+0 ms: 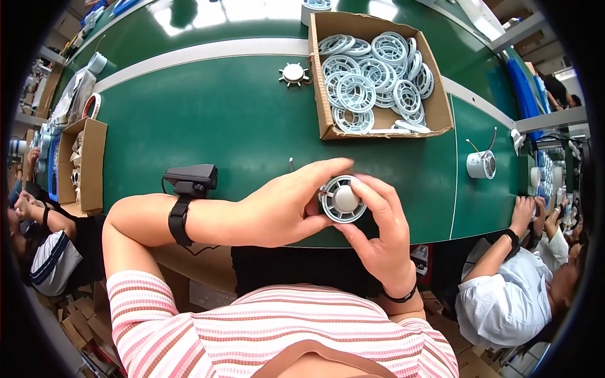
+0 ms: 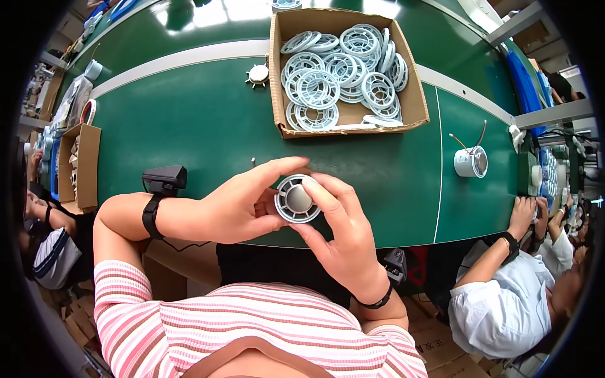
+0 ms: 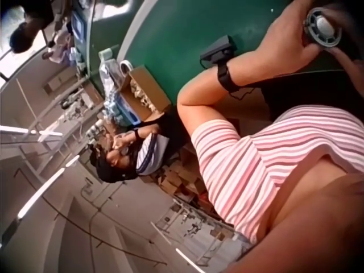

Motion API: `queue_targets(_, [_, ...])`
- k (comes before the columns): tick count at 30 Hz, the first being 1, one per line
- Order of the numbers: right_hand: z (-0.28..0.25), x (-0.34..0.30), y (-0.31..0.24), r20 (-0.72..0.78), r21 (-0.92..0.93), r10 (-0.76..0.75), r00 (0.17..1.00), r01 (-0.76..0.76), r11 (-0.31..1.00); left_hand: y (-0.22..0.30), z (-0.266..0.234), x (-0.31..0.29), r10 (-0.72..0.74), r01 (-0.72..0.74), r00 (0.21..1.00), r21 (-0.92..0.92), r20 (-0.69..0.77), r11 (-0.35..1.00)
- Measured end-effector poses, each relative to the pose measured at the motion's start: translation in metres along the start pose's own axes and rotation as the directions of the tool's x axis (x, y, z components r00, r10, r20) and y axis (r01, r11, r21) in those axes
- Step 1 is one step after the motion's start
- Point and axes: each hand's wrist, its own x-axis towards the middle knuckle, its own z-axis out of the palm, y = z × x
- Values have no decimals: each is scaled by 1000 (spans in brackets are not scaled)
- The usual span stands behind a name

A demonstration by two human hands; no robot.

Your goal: The person assembles components by hand, threading a motor's wires through a plastic housing and pressing the motor into place. They then snap a plastic ring onto the housing and set the completed assembly on the table, repeating the process several times.

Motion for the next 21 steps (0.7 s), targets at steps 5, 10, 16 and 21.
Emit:
queue_targets(5, [-13,13,-3,115,-132,20,993,-5,991,28,-10,-12,162,-130,986,473,-27,872])
queue_targets(10, [-3,23,0,142,-88,-50,989,63,994,16,-3,-14,366,-293,925,423,-102,857])
queue_targets(16, [-39,20,-1,77,-508,19,997,23,861,0,-4,-7,447,-388,874,282,-190,878])
queue_targets(21, [-73,15,37,-205,-685,60,977,-187,704,-12,-4,2,539,-482,829,299,-150,824])
